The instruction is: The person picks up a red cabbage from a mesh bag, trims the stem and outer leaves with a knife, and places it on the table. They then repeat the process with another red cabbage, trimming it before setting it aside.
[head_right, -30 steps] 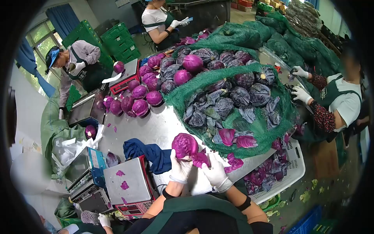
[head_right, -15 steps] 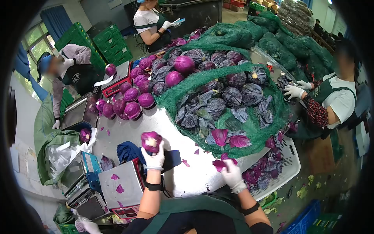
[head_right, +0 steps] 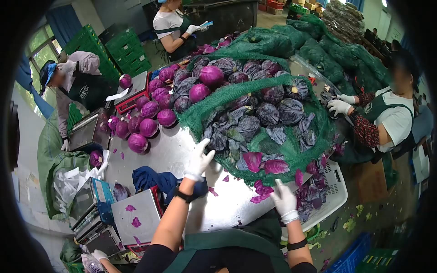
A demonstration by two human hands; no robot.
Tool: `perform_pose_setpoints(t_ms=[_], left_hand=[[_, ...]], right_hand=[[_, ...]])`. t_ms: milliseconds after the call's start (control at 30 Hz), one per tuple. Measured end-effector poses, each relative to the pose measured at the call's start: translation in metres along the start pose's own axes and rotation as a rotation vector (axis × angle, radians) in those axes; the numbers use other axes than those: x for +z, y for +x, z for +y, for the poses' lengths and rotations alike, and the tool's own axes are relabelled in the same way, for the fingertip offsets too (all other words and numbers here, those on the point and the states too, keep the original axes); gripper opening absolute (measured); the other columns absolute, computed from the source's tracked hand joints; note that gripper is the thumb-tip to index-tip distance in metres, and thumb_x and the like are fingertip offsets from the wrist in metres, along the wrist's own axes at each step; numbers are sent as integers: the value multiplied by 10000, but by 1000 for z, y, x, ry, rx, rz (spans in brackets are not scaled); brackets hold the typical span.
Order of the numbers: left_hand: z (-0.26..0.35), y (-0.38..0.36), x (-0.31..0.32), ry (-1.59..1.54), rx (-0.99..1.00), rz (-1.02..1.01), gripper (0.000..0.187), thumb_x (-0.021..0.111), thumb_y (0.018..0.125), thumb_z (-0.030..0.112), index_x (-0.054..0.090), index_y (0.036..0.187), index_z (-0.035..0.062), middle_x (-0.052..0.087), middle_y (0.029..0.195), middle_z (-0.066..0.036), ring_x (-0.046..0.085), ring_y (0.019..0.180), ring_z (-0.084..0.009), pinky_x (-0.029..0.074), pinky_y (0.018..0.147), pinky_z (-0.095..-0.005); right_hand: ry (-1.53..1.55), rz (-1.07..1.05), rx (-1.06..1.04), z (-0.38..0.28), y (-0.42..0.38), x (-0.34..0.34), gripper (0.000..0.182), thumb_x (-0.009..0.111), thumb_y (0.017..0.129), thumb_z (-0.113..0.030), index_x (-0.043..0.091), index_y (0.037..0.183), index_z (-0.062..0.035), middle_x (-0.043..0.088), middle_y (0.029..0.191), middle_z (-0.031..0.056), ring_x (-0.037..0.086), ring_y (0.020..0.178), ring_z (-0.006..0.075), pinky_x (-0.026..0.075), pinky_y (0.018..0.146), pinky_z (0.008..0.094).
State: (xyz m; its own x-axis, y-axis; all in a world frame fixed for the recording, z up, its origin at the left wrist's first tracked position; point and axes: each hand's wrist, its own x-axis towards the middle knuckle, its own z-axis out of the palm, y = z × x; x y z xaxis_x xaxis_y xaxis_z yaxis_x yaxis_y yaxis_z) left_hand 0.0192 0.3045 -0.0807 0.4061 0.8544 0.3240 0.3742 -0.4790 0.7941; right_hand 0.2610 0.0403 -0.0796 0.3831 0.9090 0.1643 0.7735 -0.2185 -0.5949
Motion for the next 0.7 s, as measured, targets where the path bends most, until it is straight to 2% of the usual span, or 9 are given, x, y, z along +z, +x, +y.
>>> perform_pose_setpoints(t_ms=[33, 100, 133, 167, 233, 267, 433, 567, 700], left_hand=[[-26, 10, 21, 234, 129, 0, 605, 665, 758, 168, 408, 1277, -8, 432, 1299, -210, 415, 1216, -317, 348, 1015, -361], [-14, 27, 33, 511, 85, -65, 759, 713, 714, 196, 319, 1330, -7, 321, 1389, -195, 323, 1280, -332, 344, 1023, -371], [-11, 36, 39, 607, -29, -132, 965, 797, 617, 257, 246, 1389, 82, 219, 1438, -192, 272, 1296, -374, 358, 1008, -398], [0, 44, 41, 605, -26, -136, 965, 797, 617, 257, 246, 1389, 82, 219, 1438, -192, 272, 1296, -374, 358, 1008, -398], [26, 51, 36, 804, -307, -194, 1087, 852, 507, 333, 251, 1396, 156, 169, 1453, -186, 295, 1268, -407, 395, 962, -454], [16, 53, 37, 810, -319, -171, 1143, 871, 437, 384, 261, 1388, 208, 156, 1447, -185, 311, 1241, -426, 419, 917, -491], [-17, 47, 33, 627, -285, -63, 1028, 853, 468, 334, 326, 1320, 106, 278, 1330, -219, 351, 1180, -430, 392, 951, -459], [-32, 35, 17, 344, -188, 25, 967, 838, 468, 323, 366, 1245, -3, 331, 1238, -239, 367, 1138, -416, 352, 975, -447], [-28, 19, 16, 4, -165, 27, 941, 846, 464, 295, 390, 1224, -20, 377, 1189, -214, 400, 1126, -365, 349, 983, -406]], right_hand=[[27, -51, -77, -13, 3, 6, 551, 681, 747, -195, 493, 1260, -118, 592, 1032, 106, 614, 848, 262, 503, 738, 341], [75, -156, -169, -23, 3, 27, 518, 657, 767, -226, 499, 1255, -147, 575, 1107, 96, 607, 916, 257, 504, 752, 345], [55, -250, -167, -23, 3, 37, 499, 639, 779, -244, 500, 1251, -164, 551, 1174, 86, 592, 976, 259, 502, 771, 354], [1, -317, -184, -15, 0, 52, 487, 617, 791, -273, 496, 1249, -158, 509, 1249, 91, 576, 1019, 261, 498, 790, 360], [-31, -478, -70, -22, 2, 52, 514, 607, 807, -275, 465, 1279, -130, 465, 1309, 103, 509, 1133, 267, 456, 891, 352], [-29, -481, -64, -20, 1, 52, 514, 607, 807, -275, 465, 1279, -130, 465, 1309, 103, 509, 1133, 267, 456, 891, 352], [-88, -405, 141, 14, -10, 36, 519, 600, 802, -244, 443, 1295, -199, 427, 1346, 107, 525, 1099, 294, 466, 866, 368], [-156, -363, 199, 37, -21, 28, 534, 635, 770, -213, 457, 1271, -170, 399, 1369, 101, 569, 1018, 313, 480, 831, 389], [-171, -327, 182, 42, -27, 26, 535, 640, 765, -201, 456, 1266, -160, 374, 1386, 110, 563, 1031, 316, 478, 834, 390]])
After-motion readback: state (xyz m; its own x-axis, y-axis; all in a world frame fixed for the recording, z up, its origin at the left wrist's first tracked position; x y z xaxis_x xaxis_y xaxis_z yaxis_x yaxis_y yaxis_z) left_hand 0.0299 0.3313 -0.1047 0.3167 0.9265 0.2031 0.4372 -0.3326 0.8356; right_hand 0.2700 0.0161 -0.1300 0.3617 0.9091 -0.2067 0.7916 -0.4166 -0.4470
